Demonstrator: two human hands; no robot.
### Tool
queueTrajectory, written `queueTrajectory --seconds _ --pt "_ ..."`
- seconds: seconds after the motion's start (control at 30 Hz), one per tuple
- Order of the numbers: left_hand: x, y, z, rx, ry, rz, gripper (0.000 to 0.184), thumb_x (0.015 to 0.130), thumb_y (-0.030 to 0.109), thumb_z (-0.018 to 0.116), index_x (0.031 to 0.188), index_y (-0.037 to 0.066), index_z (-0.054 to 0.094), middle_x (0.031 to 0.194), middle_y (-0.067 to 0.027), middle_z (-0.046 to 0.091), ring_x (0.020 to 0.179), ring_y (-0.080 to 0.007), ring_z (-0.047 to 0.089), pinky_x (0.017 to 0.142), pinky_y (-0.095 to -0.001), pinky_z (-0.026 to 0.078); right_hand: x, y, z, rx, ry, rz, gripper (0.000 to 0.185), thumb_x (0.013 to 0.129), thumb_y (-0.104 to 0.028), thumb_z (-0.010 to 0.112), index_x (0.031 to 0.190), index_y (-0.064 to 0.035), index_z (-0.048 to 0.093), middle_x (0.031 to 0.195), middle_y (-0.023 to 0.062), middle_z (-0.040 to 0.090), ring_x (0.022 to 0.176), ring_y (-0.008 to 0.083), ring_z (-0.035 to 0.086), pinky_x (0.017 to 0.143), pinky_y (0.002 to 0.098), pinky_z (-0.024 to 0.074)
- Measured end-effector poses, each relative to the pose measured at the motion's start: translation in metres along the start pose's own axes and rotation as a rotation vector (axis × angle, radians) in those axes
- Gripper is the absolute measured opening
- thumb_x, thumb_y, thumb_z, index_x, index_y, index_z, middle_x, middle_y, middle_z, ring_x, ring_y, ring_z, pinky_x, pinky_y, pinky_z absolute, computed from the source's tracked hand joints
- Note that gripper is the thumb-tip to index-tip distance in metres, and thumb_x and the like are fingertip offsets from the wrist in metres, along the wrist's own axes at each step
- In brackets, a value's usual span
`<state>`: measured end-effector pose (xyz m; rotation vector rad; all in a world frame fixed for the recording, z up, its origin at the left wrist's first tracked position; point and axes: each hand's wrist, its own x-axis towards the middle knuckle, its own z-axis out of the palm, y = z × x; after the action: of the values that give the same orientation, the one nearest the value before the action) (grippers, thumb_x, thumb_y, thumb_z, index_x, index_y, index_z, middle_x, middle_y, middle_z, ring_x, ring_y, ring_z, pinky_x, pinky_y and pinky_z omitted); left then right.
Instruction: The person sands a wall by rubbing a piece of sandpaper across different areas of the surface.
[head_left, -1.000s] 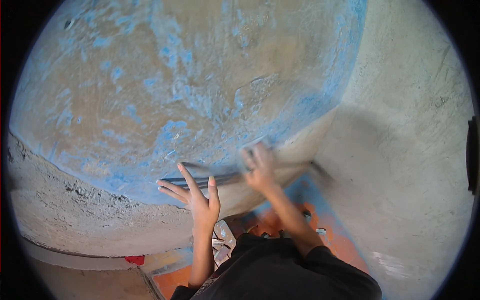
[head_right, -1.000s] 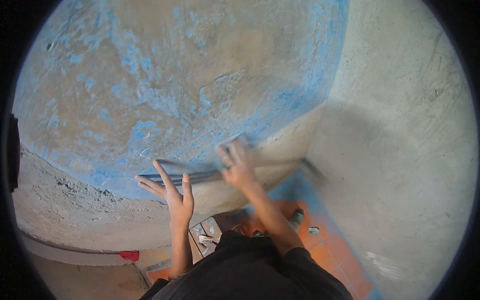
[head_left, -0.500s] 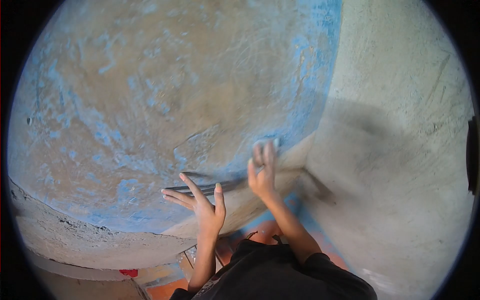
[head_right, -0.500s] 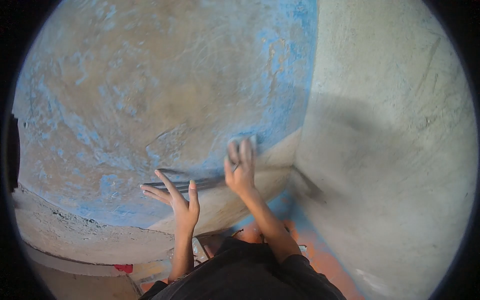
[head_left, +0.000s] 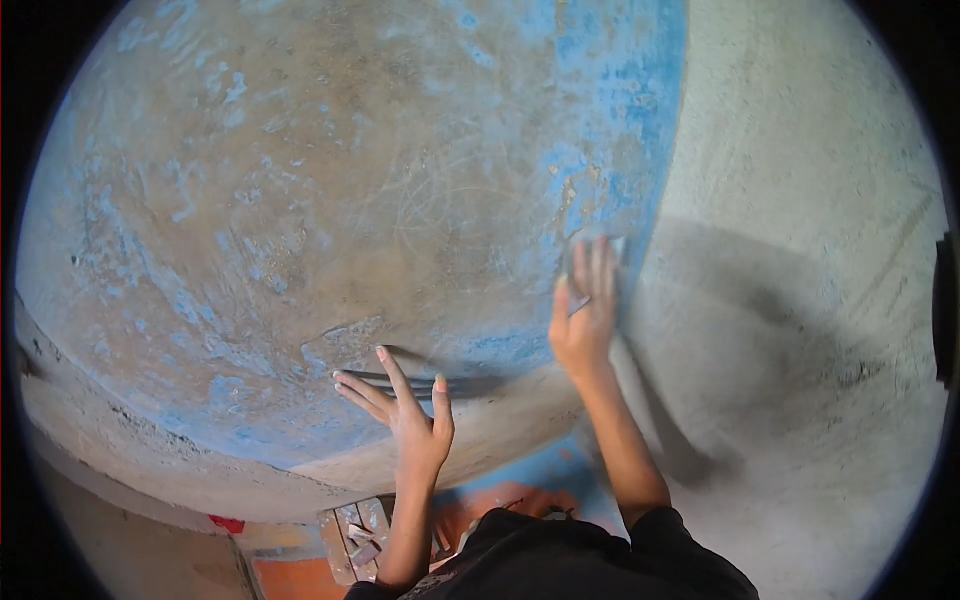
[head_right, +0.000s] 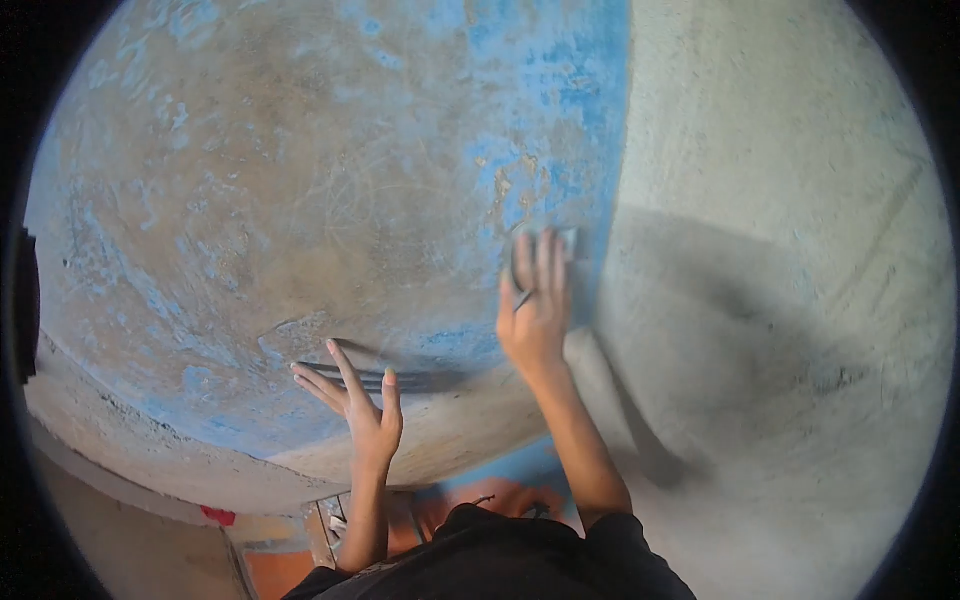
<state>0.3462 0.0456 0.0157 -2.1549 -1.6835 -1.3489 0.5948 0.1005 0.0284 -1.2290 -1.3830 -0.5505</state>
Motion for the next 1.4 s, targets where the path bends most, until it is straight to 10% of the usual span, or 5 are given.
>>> queueTrajectory --seconds 0.6,0.77,0.9,1.13,1.4 --pt "0.000 -0.001 -0.021 -0.056 0.063 -0.139 0.065 0.096 0.032 0.059 0.155 0.017 0.036 0.162 -0.0291 0.002 0.146 -0.0555 -0.004 0.111 -0.0699 0.004 0.066 -0.082 0.009 0.009 -0.411 -0.556 0.082 0.077 -0.026 0.067 0.152 -0.0118 0.038 0.159 0.0251 0.026 0.145 0.0487 0.022 0.117 0.0624 0.0166" --pt "0.008 -0.046 -0.057 0.042 0.129 -0.131 0.065 0.097 0.030 0.058 0.155 0.017 0.033 0.164 -0.0251 0.002 0.148 -0.0513 -0.005 0.112 -0.0680 0.003 0.119 -0.102 0.019 0.078 0.135 -0.223 0.075 0.077 -0.037 0.071 0.148 -0.0374 0.045 0.159 0.0181 0.031 0.146 0.0418 0.027 0.116 0.0572 0.0231" --pt "0.013 -0.074 -0.087 0.042 0.175 -0.125 0.064 0.096 0.030 0.059 0.154 0.018 0.037 0.164 -0.0235 0.007 0.148 -0.0517 -0.002 0.112 -0.0681 0.003 0.068 -0.158 0.026 -0.105 -0.439 -0.639 0.076 0.075 -0.037 0.074 0.145 -0.0431 0.047 0.157 0.0174 0.033 0.140 0.0410 0.033 0.112 0.0565 0.0257" --pt "0.006 -0.146 -0.158 0.005 0.229 -0.191 0.062 0.096 0.031 0.059 0.153 0.018 0.039 0.163 -0.0251 0.010 0.147 -0.0529 0.001 0.112 -0.0686 0.006 0.109 -0.238 0.045 -0.074 0.102 -0.442 0.071 0.077 -0.031 0.074 0.144 -0.0320 0.051 0.157 0.0151 0.032 0.127 0.0398 0.032 0.104 0.0527 0.0308" --pt "-0.008 -0.214 -0.209 -0.019 0.205 -0.209 0.062 0.098 0.032 0.055 0.155 0.016 0.034 0.164 -0.0241 0.006 0.149 -0.0499 -0.001 0.114 -0.0660 0.005 0.057 -0.351 0.092 -0.135 -0.142 -0.784 0.074 0.076 -0.016 0.069 0.147 -0.0277 0.049 0.153 0.0010 0.042 0.126 0.0263 0.035 0.100 0.0434 0.0286"
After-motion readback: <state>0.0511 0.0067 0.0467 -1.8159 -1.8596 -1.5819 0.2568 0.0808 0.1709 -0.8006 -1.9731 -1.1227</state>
